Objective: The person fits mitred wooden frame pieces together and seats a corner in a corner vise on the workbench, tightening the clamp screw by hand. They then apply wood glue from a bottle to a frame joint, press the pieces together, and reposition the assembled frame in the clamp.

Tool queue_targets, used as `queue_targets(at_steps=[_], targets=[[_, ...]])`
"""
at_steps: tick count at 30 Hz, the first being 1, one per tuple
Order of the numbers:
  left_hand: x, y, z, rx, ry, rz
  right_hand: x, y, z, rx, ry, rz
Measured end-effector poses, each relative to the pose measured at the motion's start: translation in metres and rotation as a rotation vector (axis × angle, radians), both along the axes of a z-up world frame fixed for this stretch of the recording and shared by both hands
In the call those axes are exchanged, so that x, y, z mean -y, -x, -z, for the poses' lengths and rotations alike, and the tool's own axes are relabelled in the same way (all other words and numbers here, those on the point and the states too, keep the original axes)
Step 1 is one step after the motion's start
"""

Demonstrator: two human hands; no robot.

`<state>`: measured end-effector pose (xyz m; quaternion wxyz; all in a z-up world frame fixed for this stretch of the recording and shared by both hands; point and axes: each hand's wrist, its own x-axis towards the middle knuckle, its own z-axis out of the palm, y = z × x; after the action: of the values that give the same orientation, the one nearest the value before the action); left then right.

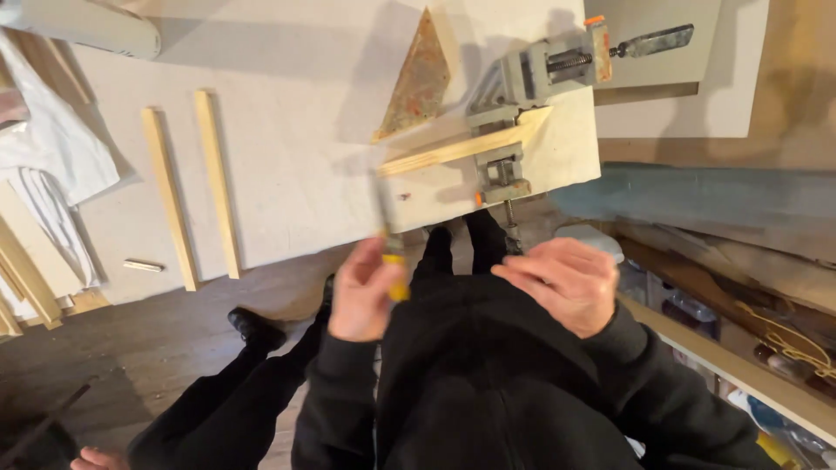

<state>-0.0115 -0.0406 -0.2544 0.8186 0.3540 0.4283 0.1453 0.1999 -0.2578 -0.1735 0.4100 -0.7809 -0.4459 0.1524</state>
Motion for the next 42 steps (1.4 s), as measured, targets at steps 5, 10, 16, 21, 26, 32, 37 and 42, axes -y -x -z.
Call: queue_targets(at_steps=[5, 10, 16, 21, 26, 32, 37, 42], targets=[[0.075, -0.098, -0.060, 0.127, 0.310, 0.456, -0.028, -0.053, -0.045, 0.332, 0.122, -0.067], [0.096, -0.152, -0.059, 0.071, -0.235, 0.583, -0.005, -0.090, 0.001, 0.341, 0.196, -0.045], [0.044, -0.197, 0.008, -0.110, -1.688, 0.674, -0.001, -0.106, 0.069, 0.037, 0.070, 0.140], [0.026, -0.186, 0.049, -0.228, -1.753, 0.783, -0.012, -0.111, 0.086, -0.013, 0.094, 0.127], [0.019, -0.184, 0.048, -0.115, -1.587, 0.713, -0.022, -0.119, 0.090, -0.008, 0.127, 0.076], [0.021, -0.187, 0.047, -0.118, -1.598, 0.705, -0.026, -0.118, 0.096, 0.030, 0.162, 0.013], [0.022, -0.187, 0.047, -0.104, -1.581, 0.679, -0.024, -0.121, 0.105, 0.063, 0.126, -0.042], [0.021, -0.187, 0.042, -0.080, -1.554, 0.653, -0.030, -0.121, 0.097, 0.008, 0.124, -0.012]])
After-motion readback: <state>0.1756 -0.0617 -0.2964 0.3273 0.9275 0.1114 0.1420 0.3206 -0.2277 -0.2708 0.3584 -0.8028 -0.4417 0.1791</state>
